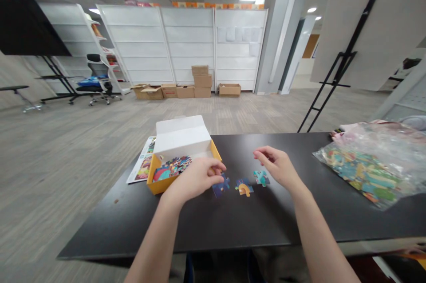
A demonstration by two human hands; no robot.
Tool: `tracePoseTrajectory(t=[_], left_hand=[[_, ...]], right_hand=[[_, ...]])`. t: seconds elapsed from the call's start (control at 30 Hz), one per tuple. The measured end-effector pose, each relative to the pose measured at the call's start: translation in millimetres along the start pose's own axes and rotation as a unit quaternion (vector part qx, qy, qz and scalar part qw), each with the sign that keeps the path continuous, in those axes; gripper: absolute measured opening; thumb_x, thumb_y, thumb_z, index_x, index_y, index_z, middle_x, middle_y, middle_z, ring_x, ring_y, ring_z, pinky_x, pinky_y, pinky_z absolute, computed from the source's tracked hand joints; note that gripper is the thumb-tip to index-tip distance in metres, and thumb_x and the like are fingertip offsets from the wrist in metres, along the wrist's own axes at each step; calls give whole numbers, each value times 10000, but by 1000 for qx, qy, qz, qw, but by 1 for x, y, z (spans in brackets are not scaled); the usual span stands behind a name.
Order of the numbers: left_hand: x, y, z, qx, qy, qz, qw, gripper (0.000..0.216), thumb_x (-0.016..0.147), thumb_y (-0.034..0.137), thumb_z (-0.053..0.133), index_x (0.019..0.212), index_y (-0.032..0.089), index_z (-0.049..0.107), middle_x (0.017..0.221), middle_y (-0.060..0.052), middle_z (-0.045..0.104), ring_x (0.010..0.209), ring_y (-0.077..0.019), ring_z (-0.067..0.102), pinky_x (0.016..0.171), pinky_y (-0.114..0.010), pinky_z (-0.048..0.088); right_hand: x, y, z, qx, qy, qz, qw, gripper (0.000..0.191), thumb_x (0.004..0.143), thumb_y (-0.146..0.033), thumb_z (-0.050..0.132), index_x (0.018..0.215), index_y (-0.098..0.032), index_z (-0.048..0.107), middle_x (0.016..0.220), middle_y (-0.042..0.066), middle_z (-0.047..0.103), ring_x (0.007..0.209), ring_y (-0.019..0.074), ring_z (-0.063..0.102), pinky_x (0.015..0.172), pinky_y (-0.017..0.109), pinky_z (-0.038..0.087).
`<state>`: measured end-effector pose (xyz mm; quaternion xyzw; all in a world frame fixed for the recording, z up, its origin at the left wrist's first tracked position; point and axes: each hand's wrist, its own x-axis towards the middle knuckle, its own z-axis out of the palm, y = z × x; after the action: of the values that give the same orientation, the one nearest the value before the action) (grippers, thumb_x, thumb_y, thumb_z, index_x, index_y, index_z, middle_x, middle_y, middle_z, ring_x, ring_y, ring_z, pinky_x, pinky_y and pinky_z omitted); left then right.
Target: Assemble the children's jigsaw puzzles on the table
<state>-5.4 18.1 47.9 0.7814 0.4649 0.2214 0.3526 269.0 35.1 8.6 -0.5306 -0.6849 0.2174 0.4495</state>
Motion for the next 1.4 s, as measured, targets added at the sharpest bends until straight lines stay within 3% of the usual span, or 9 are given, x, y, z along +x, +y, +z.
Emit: tracePoseTrajectory(t=[0.13,0.37,0.47,0.57,0.7,0.8,0.93,1.07,1.4], left_hand=[[11,-13,20,80,-69,-7,994,163,744,159,676,893,187,736,794,-24,764,728,-173,709,665,-237,522],[14,-7,26,195,-34,-20,980,172,739,196,714,906,232,737,855,-19,779,790,-189,716,674,-247,503],[10,-1,13,153,15,11,988,153,836,315,640,912,230,741,853,-34,779,773,-199,713,701,-277,517],[4,-7,-13,107,135,19,985,264,907,405,538,927,228,733,919,-34,781,838,-204,714,769,-295,528],[-7,-39,-47,221,214,-124,943,257,913,349,504,984,218,714,955,-59,781,923,-243,714,812,-333,516],[-12,-65,-59,292,156,-190,924,256,899,345,524,990,231,735,1010,-75,782,982,-281,705,834,-362,507],[-11,-85,-60,276,96,-166,942,354,842,450,613,1073,215,744,1110,-93,765,1039,-291,689,879,-362,507],[-6,-91,-60,281,89,-163,941,481,763,490,685,1151,208,724,1200,-106,737,1086,-302,675,949,-365,494],[-3,-91,-56,310,100,-178,929,447,793,498,618,1097,191,733,1205,-142,720,1087,-333,665,911,-400,499]], right_hand=[[-2,-9,13,-18,-79,-27,996,316,909,-461,563,847,-193,719,717,21,707,581,143,580,540,263,454],[1,-2,13,-103,-68,-54,991,277,914,-404,546,810,-212,715,701,16,712,614,163,630,594,275,476],[0,3,13,-130,-62,-51,988,254,924,-384,536,841,-221,712,740,24,734,663,177,668,647,286,498],[0,6,13,-124,-56,-41,990,237,930,-377,525,898,-221,699,778,33,751,693,183,691,678,293,512],[0,7,15,-125,-55,-35,990,221,930,-358,516,915,-221,689,780,35,754,691,182,696,685,295,512],[0,7,17,-128,-59,-35,989,219,935,-358,518,937,-225,692,796,34,760,697,180,698,681,291,509],[0,8,19,-126,-64,-41,989,221,945,-365,519,964,-226,690,803,29,762,705,176,699,676,288,501],[0,8,19,-128,-69,-39,989,211,946,-356,521,958,-226,686,803,27,762,709,175,698,680,287,496],[0,7,19,-129,-72,-41,988,214,944,-365,515,941,-238,688,798,26,764,706,181,705,662,285,505]])
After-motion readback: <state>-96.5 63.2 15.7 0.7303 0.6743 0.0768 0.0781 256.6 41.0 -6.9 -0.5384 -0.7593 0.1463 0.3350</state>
